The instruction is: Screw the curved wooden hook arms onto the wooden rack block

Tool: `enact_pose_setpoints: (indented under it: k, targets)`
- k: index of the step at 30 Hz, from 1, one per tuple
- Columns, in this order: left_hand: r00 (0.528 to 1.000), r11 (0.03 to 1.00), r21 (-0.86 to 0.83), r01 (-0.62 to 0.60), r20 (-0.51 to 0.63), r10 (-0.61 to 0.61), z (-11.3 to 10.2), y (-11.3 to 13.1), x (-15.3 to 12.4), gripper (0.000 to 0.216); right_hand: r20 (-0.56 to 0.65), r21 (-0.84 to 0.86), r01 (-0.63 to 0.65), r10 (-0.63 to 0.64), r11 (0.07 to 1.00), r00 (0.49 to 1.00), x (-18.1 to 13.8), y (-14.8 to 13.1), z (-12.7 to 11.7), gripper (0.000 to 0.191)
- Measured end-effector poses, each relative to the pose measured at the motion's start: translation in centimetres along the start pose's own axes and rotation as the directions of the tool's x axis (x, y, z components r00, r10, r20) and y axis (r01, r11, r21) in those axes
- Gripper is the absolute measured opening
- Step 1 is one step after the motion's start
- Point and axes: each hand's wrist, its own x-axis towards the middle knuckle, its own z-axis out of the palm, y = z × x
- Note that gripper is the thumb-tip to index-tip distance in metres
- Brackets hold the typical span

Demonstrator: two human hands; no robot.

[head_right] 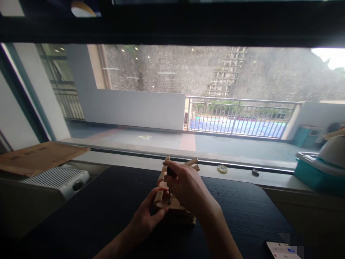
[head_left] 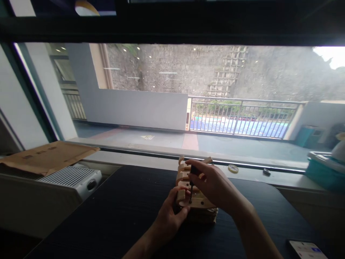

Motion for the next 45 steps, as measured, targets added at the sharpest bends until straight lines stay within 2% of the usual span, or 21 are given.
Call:
enact_pose_setpoints:
  k: [3,8,16,24,36,42,45]
  targets:
    - [1.000,1.000,-0.021,-0.010,-0.030,0.009,0.3,-0.1,-0.1,0.039,0.010,0.048,-0.002,0.002,0.999,1.000,-0.2,0.3,-0.1,0.045]
    - [0.991,1.000,0.011,0.017,-0.131,-0.016,0.6,-0.2,-0.2,0.044,0.025,0.102,0.015,-0.018,0.995,1.000,-0.3,0.9,-0.2,0.043]
    - [0.994,0.999,0.039,0.017,-0.107,-0.013,0.5,-0.2,-0.4,0.047,-0.066,0.075,0.018,-0.013,0.997,0.998,0.3,1.4,0.4,0.039]
    - [0.992,0.996,0.089,-0.001,-0.123,0.012,0.4,-0.5,-0.4,0.045,0.016,0.101,0.039,-0.041,0.994,0.999,-0.3,0.9,-0.5,0.044]
    - [0.993,0.996,0.091,0.015,-0.118,-0.004,0.3,-0.4,-0.4,0.041,-0.053,0.165,0.057,-0.049,0.985,0.997,0.1,2.1,-0.1,0.032]
    - [0.995,0.994,0.104,0.015,-0.099,-0.004,0.3,-0.3,-0.4,0.040,-0.032,0.116,0.012,-0.008,0.993,0.999,-0.1,1.6,-0.3,0.041]
    - [0.995,0.994,0.112,0.013,-0.104,-0.001,0.3,-0.3,-0.4,0.040,-0.020,0.099,0.030,-0.028,0.995,0.999,-0.3,1.5,-0.4,0.038]
